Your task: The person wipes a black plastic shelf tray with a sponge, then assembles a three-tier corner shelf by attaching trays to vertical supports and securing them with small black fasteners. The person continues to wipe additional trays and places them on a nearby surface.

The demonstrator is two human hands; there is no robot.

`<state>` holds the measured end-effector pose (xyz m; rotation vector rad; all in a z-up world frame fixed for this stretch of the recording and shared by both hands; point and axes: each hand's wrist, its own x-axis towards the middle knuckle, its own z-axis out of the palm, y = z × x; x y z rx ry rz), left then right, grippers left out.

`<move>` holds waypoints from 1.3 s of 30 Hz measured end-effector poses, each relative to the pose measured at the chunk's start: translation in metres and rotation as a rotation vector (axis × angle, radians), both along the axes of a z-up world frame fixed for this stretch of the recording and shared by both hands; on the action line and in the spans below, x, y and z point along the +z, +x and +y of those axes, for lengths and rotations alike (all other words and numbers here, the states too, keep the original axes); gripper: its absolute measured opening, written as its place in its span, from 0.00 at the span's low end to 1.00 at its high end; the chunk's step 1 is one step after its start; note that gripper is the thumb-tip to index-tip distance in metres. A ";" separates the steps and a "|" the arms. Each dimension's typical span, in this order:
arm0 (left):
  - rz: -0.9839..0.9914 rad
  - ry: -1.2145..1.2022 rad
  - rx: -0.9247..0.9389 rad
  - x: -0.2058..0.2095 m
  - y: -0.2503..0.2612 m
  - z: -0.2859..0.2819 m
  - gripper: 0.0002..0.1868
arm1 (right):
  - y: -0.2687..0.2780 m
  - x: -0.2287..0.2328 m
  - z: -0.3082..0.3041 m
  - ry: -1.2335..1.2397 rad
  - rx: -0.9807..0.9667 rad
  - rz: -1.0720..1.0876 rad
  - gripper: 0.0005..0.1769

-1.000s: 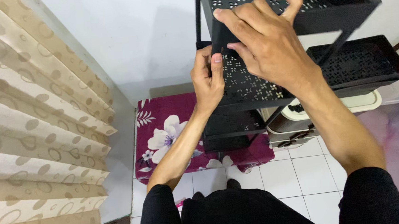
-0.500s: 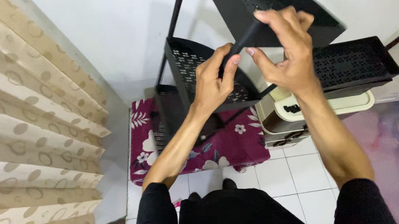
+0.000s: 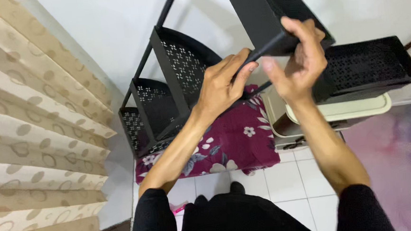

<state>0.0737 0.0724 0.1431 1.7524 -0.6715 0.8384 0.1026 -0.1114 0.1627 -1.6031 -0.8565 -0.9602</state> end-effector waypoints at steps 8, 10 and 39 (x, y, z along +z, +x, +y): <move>-0.089 -0.168 0.090 -0.012 0.004 -0.009 0.15 | 0.032 0.003 0.035 0.126 -0.052 -0.126 0.16; -0.063 -0.176 0.088 -0.014 0.001 -0.012 0.15 | 0.039 0.000 0.037 0.148 -0.057 -0.146 0.15; 0.052 0.041 0.030 0.020 0.045 0.065 0.18 | 0.075 -0.086 -0.124 0.176 -0.021 0.170 0.09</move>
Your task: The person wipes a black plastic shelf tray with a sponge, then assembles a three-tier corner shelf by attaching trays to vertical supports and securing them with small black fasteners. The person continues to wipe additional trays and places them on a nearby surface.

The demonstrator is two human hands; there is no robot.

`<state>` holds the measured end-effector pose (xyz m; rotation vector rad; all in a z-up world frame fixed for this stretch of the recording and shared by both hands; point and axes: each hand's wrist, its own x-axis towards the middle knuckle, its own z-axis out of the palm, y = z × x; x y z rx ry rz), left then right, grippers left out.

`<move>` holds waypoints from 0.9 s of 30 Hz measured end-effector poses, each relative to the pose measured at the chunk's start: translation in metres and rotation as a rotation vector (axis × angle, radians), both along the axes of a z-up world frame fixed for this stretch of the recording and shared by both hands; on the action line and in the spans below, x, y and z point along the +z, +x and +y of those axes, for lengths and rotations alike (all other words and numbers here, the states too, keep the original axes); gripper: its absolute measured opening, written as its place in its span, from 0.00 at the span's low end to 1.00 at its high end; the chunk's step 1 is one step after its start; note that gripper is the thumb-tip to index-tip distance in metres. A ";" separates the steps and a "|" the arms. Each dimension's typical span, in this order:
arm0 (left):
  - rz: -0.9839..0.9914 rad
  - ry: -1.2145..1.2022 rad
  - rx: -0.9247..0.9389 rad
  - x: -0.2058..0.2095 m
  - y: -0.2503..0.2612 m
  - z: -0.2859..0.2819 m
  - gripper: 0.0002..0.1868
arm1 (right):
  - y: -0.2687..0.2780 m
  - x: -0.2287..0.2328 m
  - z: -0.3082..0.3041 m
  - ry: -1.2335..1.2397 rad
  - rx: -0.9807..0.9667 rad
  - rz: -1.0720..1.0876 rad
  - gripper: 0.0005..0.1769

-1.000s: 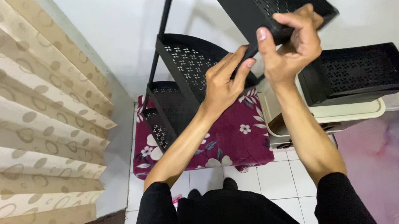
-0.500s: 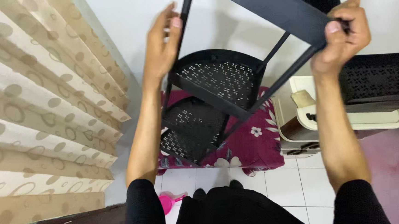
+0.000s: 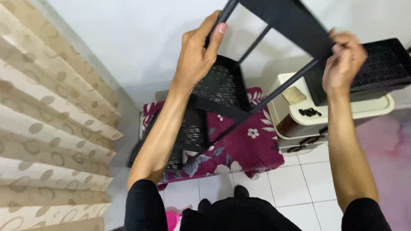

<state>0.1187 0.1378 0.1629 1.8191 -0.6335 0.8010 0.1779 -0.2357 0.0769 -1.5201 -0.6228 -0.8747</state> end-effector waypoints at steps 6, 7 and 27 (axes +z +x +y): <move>-0.124 0.293 0.082 -0.025 0.007 -0.021 0.17 | -0.045 0.005 0.016 -0.384 -0.120 0.305 0.26; -0.104 0.324 0.078 -0.030 0.009 -0.021 0.17 | -0.049 0.013 0.027 -0.377 -0.081 0.326 0.27; 0.252 0.360 -0.115 -0.106 -0.025 -0.054 0.15 | -0.070 -0.031 0.089 0.073 0.210 0.504 0.13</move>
